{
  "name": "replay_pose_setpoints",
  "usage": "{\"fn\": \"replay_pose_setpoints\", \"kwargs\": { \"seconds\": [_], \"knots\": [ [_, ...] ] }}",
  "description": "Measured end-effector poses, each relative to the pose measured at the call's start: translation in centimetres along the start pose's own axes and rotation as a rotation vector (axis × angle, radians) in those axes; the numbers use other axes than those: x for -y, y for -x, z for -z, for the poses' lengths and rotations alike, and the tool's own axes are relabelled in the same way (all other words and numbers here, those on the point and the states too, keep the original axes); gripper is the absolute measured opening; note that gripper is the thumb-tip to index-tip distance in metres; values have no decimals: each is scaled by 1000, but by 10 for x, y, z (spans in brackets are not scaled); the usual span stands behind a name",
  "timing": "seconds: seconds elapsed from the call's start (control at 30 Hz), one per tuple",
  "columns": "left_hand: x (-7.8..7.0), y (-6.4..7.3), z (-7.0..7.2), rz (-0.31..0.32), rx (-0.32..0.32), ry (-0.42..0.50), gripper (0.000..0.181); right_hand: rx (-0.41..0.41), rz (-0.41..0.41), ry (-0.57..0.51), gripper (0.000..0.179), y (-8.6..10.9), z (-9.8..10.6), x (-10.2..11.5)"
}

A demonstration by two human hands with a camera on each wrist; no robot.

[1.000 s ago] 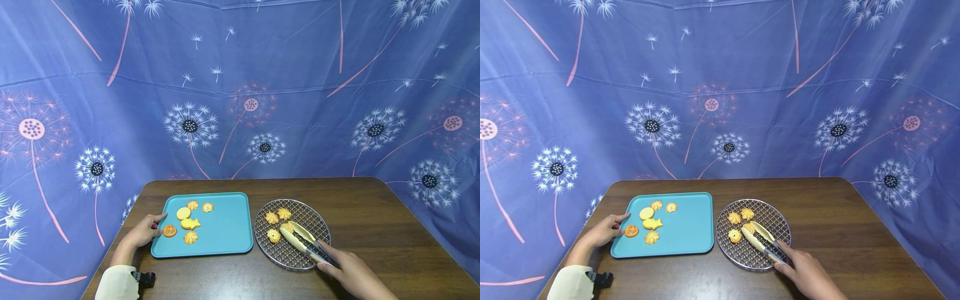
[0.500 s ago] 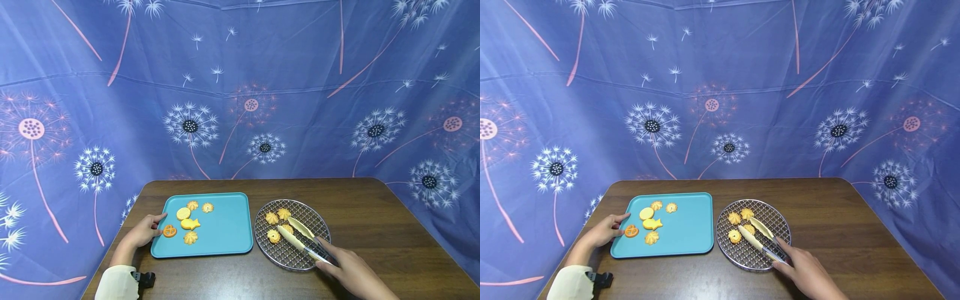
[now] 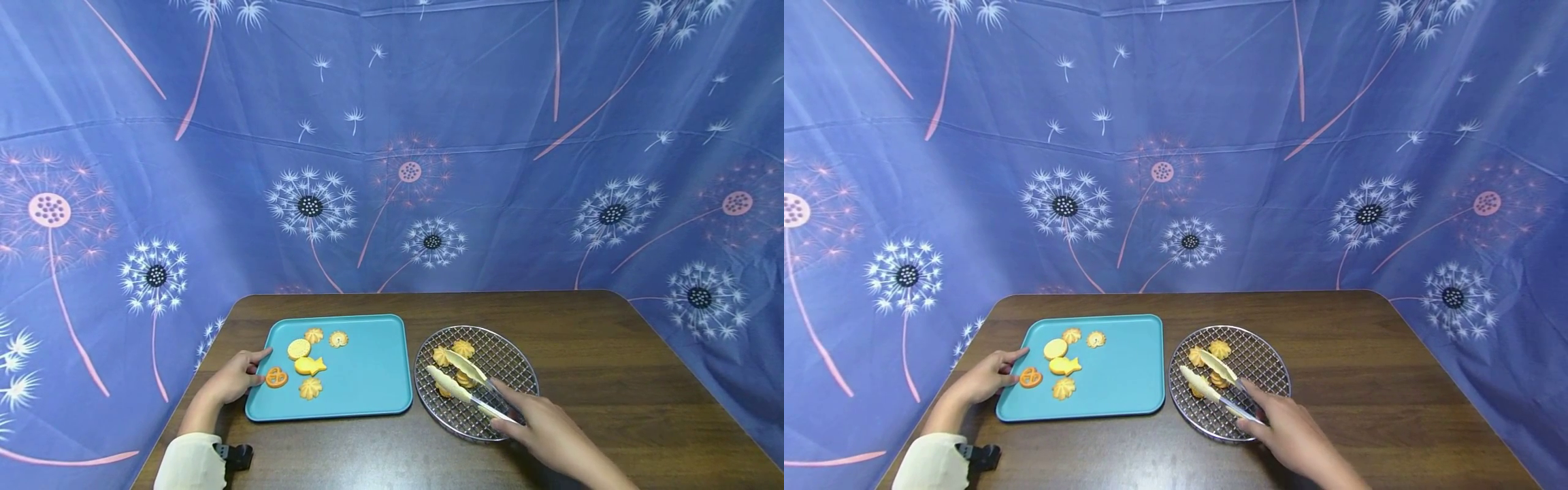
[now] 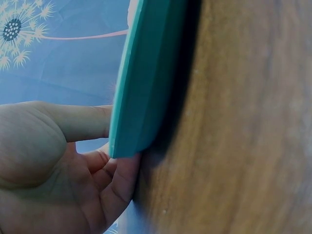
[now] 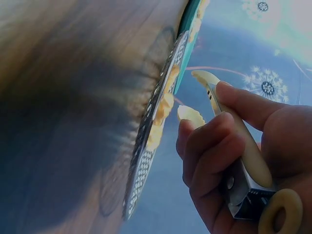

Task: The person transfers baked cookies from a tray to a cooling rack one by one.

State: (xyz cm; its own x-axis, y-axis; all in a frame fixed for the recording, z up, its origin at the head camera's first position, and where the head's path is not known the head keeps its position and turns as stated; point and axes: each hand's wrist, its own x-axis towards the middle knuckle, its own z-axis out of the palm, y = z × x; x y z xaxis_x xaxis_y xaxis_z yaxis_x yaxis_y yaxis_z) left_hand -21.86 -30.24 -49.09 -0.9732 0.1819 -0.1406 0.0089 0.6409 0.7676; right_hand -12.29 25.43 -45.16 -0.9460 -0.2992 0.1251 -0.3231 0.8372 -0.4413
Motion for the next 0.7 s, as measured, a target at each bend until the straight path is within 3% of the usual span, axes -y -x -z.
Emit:
{"fn": "replay_pose_setpoints", "kwargs": {
  "seconds": [0.43, 0.7],
  "knots": [
    [-3, 1, 0, -2, -5, -3, 63, 38, 62, -43, 69, -26, -10, 24],
    [-1, 0, -1, 0, 3, 5, 63, 112, 71, -80, 71, -41, -20, 35]
  ]
}}
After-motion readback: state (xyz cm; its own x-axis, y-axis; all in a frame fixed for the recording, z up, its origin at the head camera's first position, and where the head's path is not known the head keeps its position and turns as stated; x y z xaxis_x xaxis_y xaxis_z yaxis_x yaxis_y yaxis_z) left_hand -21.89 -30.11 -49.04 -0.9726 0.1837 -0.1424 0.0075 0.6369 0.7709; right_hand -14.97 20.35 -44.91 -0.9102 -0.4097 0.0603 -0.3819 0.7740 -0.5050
